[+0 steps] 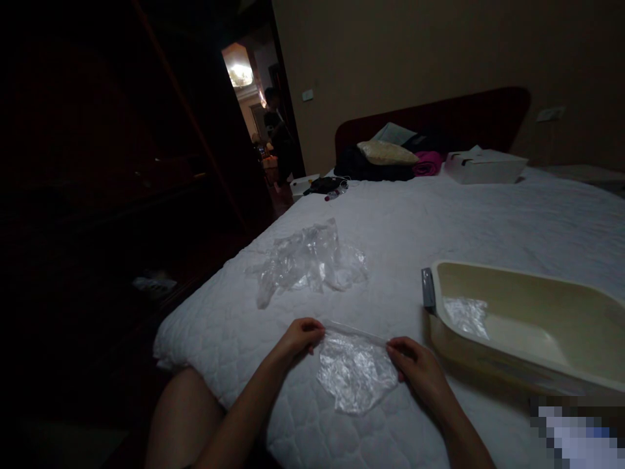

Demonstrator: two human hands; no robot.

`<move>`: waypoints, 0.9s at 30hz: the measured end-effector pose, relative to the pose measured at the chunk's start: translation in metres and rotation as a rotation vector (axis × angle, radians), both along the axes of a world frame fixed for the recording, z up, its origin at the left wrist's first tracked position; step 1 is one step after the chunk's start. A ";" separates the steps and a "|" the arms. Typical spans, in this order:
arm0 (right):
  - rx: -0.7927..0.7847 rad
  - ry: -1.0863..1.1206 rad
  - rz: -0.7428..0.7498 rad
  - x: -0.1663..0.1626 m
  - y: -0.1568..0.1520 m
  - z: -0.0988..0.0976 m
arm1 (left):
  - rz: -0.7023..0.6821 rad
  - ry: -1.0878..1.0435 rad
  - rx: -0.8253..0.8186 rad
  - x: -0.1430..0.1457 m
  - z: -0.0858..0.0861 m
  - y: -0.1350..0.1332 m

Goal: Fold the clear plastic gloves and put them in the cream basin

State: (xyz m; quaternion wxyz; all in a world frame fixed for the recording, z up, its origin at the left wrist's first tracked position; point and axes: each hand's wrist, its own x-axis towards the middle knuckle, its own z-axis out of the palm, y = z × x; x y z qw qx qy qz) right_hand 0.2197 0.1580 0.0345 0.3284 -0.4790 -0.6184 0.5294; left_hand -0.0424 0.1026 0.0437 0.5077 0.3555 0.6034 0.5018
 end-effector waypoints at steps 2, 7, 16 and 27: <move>0.003 0.018 -0.015 0.000 -0.002 0.002 | 0.015 0.006 0.031 0.001 -0.002 -0.002; 0.049 0.058 -0.039 -0.001 -0.006 0.004 | 0.051 0.031 0.124 0.004 -0.006 -0.007; 0.064 0.012 -0.040 -0.002 -0.007 0.011 | 0.086 0.061 0.186 0.005 -0.007 -0.010; 0.166 -0.041 -0.014 0.000 -0.008 0.009 | 0.069 0.103 0.233 0.001 -0.008 -0.013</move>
